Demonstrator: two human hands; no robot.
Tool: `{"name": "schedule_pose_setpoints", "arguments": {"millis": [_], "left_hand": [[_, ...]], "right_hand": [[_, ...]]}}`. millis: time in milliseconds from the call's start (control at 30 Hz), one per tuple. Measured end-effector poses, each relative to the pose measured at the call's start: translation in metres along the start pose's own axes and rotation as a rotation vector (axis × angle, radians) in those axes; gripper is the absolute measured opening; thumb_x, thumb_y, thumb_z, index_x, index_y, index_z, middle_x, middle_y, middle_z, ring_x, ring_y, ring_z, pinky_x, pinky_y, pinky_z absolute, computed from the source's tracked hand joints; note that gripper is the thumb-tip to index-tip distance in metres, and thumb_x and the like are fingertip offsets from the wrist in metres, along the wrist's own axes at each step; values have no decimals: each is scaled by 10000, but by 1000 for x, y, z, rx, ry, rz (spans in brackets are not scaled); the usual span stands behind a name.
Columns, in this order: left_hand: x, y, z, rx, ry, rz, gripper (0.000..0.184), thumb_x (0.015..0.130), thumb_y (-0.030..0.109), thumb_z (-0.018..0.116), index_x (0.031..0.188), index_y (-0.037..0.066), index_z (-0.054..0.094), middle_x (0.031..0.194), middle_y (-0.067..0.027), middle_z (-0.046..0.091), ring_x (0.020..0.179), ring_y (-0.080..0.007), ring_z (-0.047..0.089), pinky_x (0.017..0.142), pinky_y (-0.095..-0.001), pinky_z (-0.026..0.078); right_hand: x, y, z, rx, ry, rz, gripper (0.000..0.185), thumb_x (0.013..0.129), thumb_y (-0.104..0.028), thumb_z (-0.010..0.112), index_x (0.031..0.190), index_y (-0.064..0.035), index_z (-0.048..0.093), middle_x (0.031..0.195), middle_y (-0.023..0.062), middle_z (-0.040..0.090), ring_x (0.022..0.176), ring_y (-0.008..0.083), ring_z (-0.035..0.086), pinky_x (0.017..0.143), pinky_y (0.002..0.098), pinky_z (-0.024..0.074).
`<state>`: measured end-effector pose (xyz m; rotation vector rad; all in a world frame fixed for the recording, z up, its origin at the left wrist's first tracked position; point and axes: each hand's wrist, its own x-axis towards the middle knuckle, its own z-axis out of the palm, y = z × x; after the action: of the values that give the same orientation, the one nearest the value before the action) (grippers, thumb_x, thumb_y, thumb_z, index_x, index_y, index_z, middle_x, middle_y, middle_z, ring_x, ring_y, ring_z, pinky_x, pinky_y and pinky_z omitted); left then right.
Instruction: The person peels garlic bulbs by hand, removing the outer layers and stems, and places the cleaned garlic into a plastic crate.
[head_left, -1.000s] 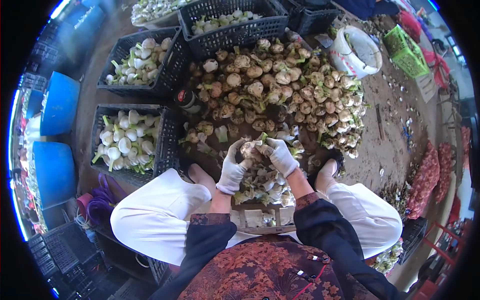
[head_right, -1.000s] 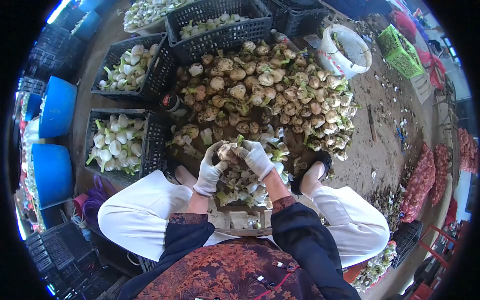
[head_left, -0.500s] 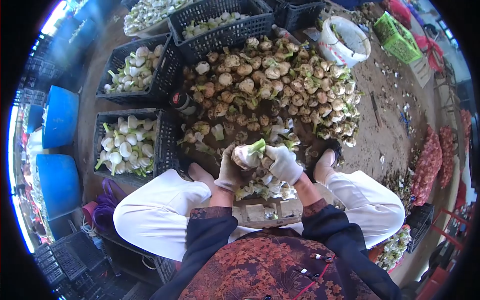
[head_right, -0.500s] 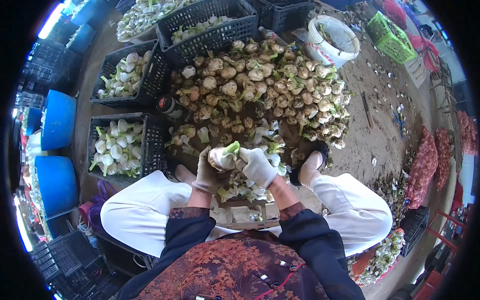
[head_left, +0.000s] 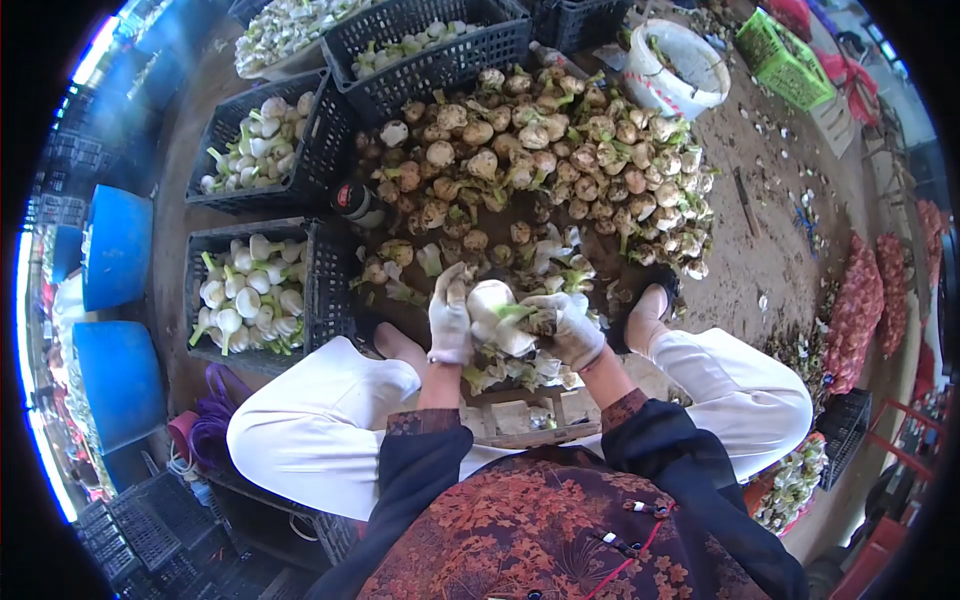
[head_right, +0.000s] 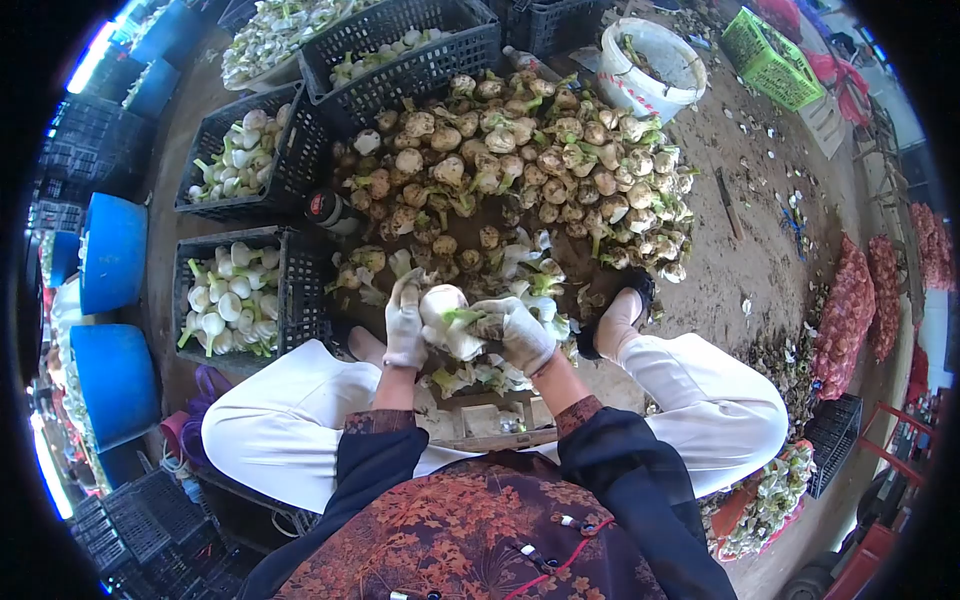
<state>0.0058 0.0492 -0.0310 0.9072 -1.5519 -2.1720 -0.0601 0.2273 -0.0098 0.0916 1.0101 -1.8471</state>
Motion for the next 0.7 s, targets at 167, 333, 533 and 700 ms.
{"name": "schedule_pose_setpoints", "arguments": {"millis": [167, 333, 533, 700], "left_hand": [[-27, 8, 23, -64, -173, 187, 423, 895, 276, 616, 1213, 16, 512, 1143, -95, 546, 979, -176, 553, 885, -297, 445], [-33, 14, 32, -76, -170, -16, 388, 870, 322, 648, 1117, 30, 581, 1016, -54, 613, 892, -121, 569, 821, -255, 459], [-30, 10, 38, -42, -48, 43, 285, 913, 271, 580, 1003, 5, 630, 965, -54, 640, 884, -124, 574, 818, -265, 458], [-41, 29, 15, -308, -287, -242, 425, 907, 377, 544, 1075, -10, 593, 990, -101, 634, 876, -169, 617, 770, -298, 508]], "right_hand": [[-10, -14, 26, 185, 346, -53, 215, 883, -54, 474, 1012, 24, 627, 838, 60, 644, 705, 133, 635, 622, 270, 543], [-13, -32, 14, -306, 108, -48, 209, 812, -11, 521, 967, 61, 642, 762, 33, 639, 626, 85, 589, 546, 220, 486], [20, -33, -5, -479, 270, -231, 194, 782, -24, 553, 913, 77, 655, 745, 49, 658, 633, 103, 588, 590, 244, 470], [47, -27, -63, -464, 500, -256, 284, 794, 44, 474, 1002, 11, 666, 803, 102, 675, 696, 135, 619, 633, 271, 509]]}}
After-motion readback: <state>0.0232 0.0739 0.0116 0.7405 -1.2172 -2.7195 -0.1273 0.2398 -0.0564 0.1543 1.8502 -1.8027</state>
